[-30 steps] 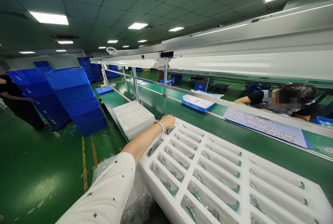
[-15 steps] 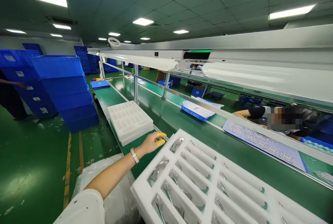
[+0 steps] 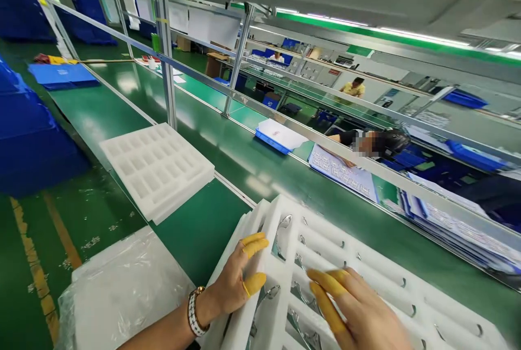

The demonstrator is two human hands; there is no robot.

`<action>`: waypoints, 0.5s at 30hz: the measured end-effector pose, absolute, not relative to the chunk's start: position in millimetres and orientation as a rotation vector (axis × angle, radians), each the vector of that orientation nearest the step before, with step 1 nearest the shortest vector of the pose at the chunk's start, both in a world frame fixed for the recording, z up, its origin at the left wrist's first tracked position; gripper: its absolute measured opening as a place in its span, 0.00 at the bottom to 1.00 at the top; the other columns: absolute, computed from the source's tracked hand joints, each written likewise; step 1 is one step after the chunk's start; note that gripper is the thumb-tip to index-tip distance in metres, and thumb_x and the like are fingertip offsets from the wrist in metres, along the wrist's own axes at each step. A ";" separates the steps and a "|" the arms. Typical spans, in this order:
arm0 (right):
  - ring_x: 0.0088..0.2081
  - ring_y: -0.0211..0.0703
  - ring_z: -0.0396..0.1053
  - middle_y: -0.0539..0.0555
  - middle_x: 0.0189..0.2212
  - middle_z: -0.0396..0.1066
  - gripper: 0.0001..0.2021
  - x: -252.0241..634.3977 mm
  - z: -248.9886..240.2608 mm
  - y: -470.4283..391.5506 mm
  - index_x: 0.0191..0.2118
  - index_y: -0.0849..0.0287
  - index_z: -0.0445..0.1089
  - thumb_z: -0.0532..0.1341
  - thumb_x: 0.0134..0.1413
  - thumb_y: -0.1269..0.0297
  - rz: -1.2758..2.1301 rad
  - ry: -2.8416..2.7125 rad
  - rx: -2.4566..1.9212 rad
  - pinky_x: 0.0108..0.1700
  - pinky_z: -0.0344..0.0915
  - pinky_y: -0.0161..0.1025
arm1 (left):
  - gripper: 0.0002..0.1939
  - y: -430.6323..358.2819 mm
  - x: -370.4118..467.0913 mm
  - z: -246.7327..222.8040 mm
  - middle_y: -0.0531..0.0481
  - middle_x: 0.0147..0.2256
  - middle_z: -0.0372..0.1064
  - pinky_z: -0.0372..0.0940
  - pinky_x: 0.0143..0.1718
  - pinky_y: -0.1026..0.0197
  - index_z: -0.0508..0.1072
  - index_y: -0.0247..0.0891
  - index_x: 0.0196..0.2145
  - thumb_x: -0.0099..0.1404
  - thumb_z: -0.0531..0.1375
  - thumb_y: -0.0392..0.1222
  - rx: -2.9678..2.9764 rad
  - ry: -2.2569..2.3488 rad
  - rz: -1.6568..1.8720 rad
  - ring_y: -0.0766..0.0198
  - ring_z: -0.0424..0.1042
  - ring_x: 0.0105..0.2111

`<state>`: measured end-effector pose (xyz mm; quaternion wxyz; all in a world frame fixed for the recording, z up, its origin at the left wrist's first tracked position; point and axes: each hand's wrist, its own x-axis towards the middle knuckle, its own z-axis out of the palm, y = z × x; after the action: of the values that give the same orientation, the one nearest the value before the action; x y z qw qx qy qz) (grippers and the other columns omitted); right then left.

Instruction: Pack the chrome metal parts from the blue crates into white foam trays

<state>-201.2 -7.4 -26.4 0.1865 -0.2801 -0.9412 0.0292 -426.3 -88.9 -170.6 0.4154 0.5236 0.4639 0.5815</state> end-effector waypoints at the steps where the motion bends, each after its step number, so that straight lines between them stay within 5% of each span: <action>1: 0.33 0.45 0.73 0.54 0.32 0.74 0.13 -217.7 -31.6 -1.5 0.47 0.52 0.76 0.54 0.69 0.60 0.057 -2.684 -0.786 0.34 0.72 0.39 | 0.29 -89.2 -426.9 -169.9 0.46 0.68 0.55 0.51 0.72 0.41 0.64 0.54 0.66 0.70 0.59 0.55 1.314 1.154 1.456 0.47 0.54 0.69; 7: 0.30 0.47 0.70 0.54 0.26 0.70 0.17 -266.4 -64.2 17.9 0.32 0.56 0.75 0.51 0.68 0.65 -0.015 -2.892 -1.067 0.29 0.65 0.40 | 0.28 -90.6 -426.2 -165.3 0.44 0.68 0.55 0.50 0.72 0.40 0.62 0.50 0.67 0.72 0.57 0.53 1.324 1.153 1.462 0.47 0.55 0.68; 15: 0.29 0.41 0.65 0.52 0.28 0.67 0.14 -275.6 -49.7 29.2 0.24 0.56 0.57 0.48 0.58 0.78 0.588 -3.031 -1.453 0.32 0.56 0.37 | 0.27 -85.6 -425.2 -167.4 0.42 0.68 0.53 0.52 0.71 0.39 0.61 0.49 0.67 0.73 0.56 0.51 1.388 1.102 1.497 0.47 0.55 0.68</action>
<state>-275.6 29.2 -49.7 -0.1349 -0.4218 -0.8802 0.1708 -425.2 -85.6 -167.4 0.3993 0.5485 0.4356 0.5916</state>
